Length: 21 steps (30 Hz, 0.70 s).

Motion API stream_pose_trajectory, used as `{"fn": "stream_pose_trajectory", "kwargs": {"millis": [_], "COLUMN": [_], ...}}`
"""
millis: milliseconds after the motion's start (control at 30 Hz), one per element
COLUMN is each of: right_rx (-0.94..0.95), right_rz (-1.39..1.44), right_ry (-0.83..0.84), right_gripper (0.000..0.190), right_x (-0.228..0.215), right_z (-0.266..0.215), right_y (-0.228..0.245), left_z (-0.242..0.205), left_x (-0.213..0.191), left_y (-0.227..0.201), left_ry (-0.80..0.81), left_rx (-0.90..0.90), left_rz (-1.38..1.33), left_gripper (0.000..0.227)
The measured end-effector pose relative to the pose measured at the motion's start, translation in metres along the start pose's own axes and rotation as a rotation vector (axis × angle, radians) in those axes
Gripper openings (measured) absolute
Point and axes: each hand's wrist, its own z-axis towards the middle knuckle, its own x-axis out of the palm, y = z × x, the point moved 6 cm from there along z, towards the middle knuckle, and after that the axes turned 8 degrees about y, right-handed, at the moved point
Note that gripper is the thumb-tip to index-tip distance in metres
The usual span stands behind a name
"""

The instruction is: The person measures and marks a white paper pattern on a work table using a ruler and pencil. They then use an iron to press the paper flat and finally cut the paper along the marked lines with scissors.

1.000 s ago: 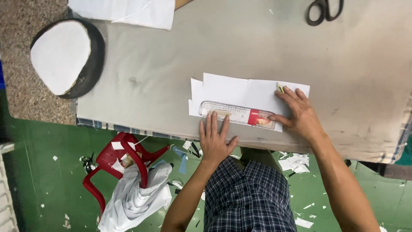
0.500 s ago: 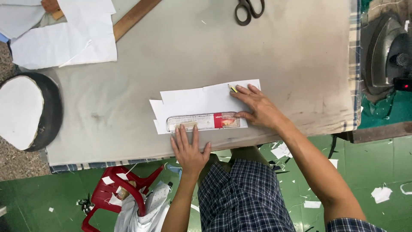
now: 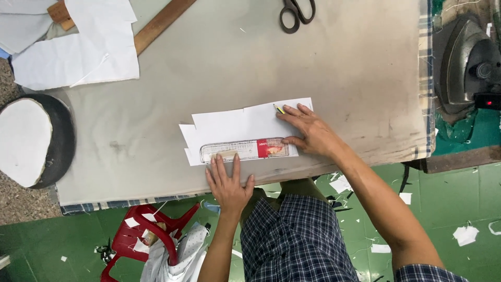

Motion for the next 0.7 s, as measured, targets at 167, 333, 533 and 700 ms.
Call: {"fn": "stream_pose_trajectory", "kwargs": {"millis": [167,333,533,700], "right_rx": [0.004,-0.02,0.0,-0.001], "right_rz": [-0.003,-0.003,-0.018,-0.021], "right_ry": [-0.002,0.001,0.01,0.002], "right_gripper": [0.064,0.066,0.065,0.067], "right_x": [-0.001,-0.002,-0.003,0.0], "right_z": [0.0,0.002,-0.001,0.002], "right_y": [0.004,0.006,0.002,0.004], "left_z": [-0.001,-0.002,-0.002,-0.003], "left_x": [0.0,-0.006,-0.011,-0.011], "left_y": [0.0,0.0,-0.005,-0.006], "left_ry": [-0.011,-0.018,-0.006,0.03], "left_rx": [-0.008,-0.014,-0.013,-0.029], "left_rz": [-0.007,-0.031,-0.05,-0.066], "left_gripper": [0.066,0.068,0.066,0.069]}}
